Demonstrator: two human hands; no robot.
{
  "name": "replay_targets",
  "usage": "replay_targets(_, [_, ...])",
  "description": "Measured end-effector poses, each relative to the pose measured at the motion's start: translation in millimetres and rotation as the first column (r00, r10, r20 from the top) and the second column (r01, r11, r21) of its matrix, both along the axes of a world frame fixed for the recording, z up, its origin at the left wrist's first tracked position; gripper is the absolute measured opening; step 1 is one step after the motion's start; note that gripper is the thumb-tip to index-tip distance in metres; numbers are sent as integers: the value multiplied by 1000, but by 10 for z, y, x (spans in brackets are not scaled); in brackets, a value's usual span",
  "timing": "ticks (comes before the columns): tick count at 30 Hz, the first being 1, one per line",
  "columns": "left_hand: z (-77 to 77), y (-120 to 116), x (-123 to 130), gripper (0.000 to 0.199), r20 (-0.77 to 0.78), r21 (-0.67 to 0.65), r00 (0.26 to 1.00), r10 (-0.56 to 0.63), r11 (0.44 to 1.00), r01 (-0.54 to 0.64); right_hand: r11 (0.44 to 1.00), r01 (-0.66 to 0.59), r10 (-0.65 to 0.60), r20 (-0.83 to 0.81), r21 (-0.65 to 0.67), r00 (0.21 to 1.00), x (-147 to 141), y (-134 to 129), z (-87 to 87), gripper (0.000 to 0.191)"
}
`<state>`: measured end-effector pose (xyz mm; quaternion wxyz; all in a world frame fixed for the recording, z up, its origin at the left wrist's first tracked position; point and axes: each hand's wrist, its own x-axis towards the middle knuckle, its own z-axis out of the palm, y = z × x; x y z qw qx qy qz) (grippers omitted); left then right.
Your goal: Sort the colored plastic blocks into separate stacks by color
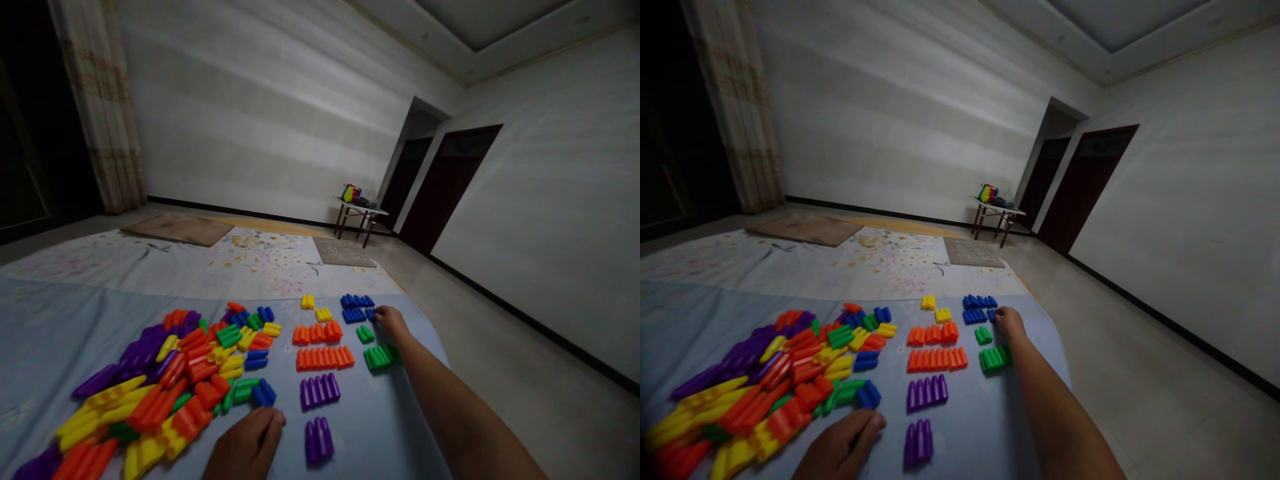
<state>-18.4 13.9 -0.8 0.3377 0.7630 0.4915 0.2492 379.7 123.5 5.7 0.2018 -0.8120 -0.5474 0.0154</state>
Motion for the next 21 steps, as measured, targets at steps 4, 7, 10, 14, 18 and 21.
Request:
replay_targets(4, [-9, -10, 0, 35, 5, 1, 1000, -3, 1000, 3, 1000, -9, 9, 8, -16, 1000, -39, 39, -17, 25])
replay_targets(7, [-5, -8, 0, 36, -7, -16, 1000, -14, 1000, 14, 999, -20, 21, 21, -27, 1000, -63, 50, -11, 27])
replay_targets(10, [9, -9, -1, 37, -8, -21, 1000, -24, 1000, 23, 999, -27, 28, 51, -30, 998, -100, 60, 25, 28])
replay_targets(14, [16, -13, -2, 38, -25, -30, 999, -20, 999, 19, 997, -63, 66, 91, -36, 994, -202, 100, 74, 30])
replay_targets(18, [29, -17, 1, 37, -21, -27, 1000, -20, 999, 20, 994, -69, 78, 105, -84, 991, -310, 131, 60, 27])
replay_targets(21, [58, -26, 0, 36, -15, -37, 1000, -23, 999, 22, 992, -51, 65, 113, -119, 991, -348, 130, 38, 26])
